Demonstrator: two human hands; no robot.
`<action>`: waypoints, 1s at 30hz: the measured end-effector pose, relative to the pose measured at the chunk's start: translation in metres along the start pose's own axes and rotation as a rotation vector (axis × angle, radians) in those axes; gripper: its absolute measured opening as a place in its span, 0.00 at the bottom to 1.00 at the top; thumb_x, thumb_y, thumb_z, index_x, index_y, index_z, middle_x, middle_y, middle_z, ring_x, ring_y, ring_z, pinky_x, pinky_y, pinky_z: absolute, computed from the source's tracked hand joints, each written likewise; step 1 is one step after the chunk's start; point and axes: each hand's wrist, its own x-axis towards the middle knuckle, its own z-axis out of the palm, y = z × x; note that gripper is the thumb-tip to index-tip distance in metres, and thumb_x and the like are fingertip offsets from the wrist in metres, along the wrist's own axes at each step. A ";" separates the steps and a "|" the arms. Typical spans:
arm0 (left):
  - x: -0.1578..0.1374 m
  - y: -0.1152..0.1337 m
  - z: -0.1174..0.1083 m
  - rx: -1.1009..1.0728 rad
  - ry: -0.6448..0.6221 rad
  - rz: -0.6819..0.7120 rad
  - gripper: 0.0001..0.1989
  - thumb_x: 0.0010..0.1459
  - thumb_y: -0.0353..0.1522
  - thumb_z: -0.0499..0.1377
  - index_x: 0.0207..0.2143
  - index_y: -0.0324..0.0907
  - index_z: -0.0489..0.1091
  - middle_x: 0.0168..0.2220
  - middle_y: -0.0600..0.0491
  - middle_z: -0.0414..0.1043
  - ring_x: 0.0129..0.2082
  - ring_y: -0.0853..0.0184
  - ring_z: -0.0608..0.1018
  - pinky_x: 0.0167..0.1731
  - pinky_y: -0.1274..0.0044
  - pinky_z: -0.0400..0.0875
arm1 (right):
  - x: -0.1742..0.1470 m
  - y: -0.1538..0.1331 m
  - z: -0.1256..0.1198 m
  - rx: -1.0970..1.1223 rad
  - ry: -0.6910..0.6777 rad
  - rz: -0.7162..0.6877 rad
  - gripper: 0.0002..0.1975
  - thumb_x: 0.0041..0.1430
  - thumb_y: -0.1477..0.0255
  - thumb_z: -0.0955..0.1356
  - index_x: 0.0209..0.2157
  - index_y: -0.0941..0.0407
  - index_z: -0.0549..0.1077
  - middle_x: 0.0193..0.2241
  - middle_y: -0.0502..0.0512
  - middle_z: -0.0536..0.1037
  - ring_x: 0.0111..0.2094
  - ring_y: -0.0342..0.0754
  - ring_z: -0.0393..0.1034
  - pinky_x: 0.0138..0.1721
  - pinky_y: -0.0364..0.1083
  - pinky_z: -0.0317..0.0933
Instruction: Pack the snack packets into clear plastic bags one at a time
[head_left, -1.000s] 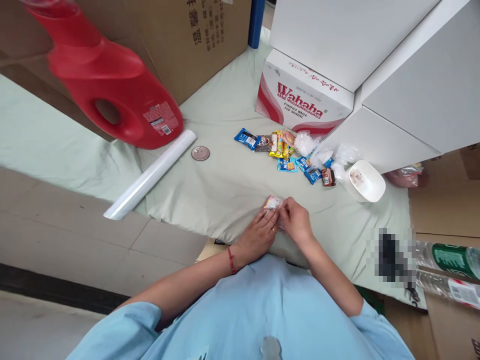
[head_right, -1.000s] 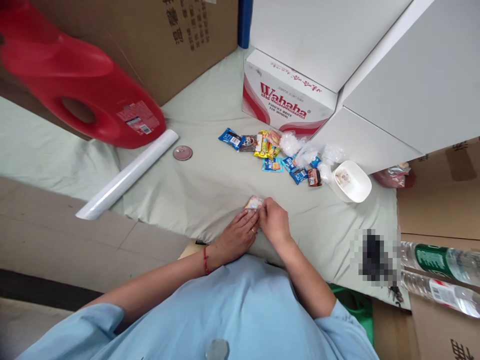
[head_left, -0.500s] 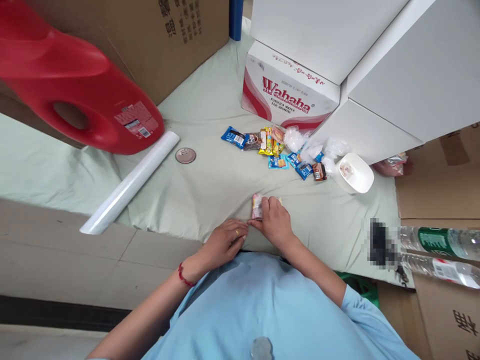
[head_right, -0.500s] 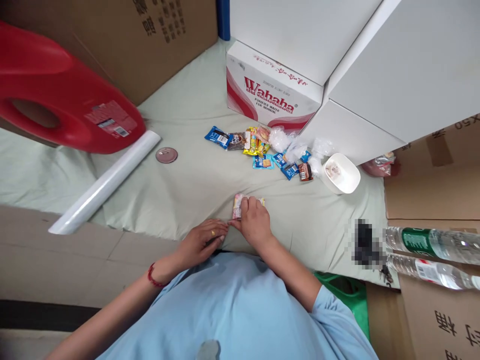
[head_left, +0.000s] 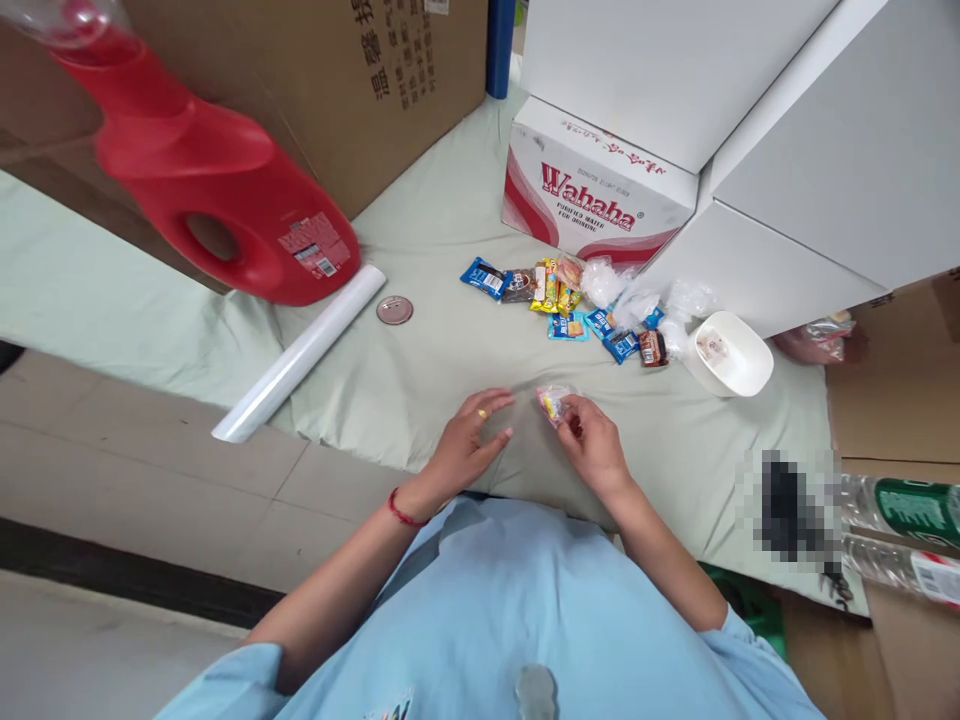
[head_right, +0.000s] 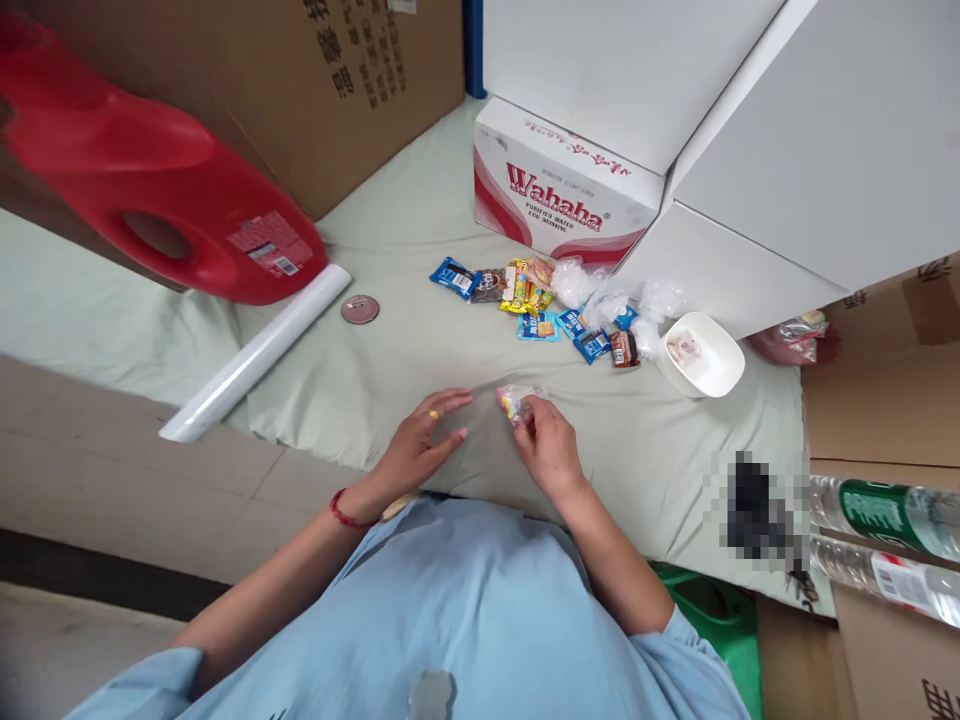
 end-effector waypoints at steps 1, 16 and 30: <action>0.007 0.001 0.004 0.003 -0.026 0.023 0.26 0.68 0.41 0.59 0.66 0.44 0.67 0.68 0.41 0.67 0.69 0.57 0.69 0.68 0.60 0.65 | 0.000 0.000 -0.004 0.127 0.002 0.051 0.17 0.60 0.70 0.67 0.50 0.56 0.75 0.33 0.53 0.77 0.33 0.49 0.72 0.39 0.48 0.69; 0.034 0.037 0.063 -0.577 -0.509 -0.311 0.24 0.59 0.47 0.68 0.48 0.39 0.73 0.44 0.47 0.81 0.41 0.61 0.81 0.43 0.69 0.78 | -0.043 0.021 -0.020 0.749 -0.079 0.194 0.24 0.56 0.54 0.77 0.49 0.52 0.80 0.46 0.55 0.81 0.47 0.50 0.75 0.50 0.49 0.71; -0.019 -0.043 0.012 0.419 0.057 0.145 0.13 0.69 0.37 0.54 0.51 0.44 0.73 0.51 0.44 0.78 0.56 0.53 0.79 0.57 0.59 0.75 | 0.060 0.169 -0.273 0.195 0.698 0.555 0.17 0.55 0.74 0.74 0.47 0.59 0.75 0.37 0.55 0.80 0.34 0.46 0.74 0.37 0.44 0.70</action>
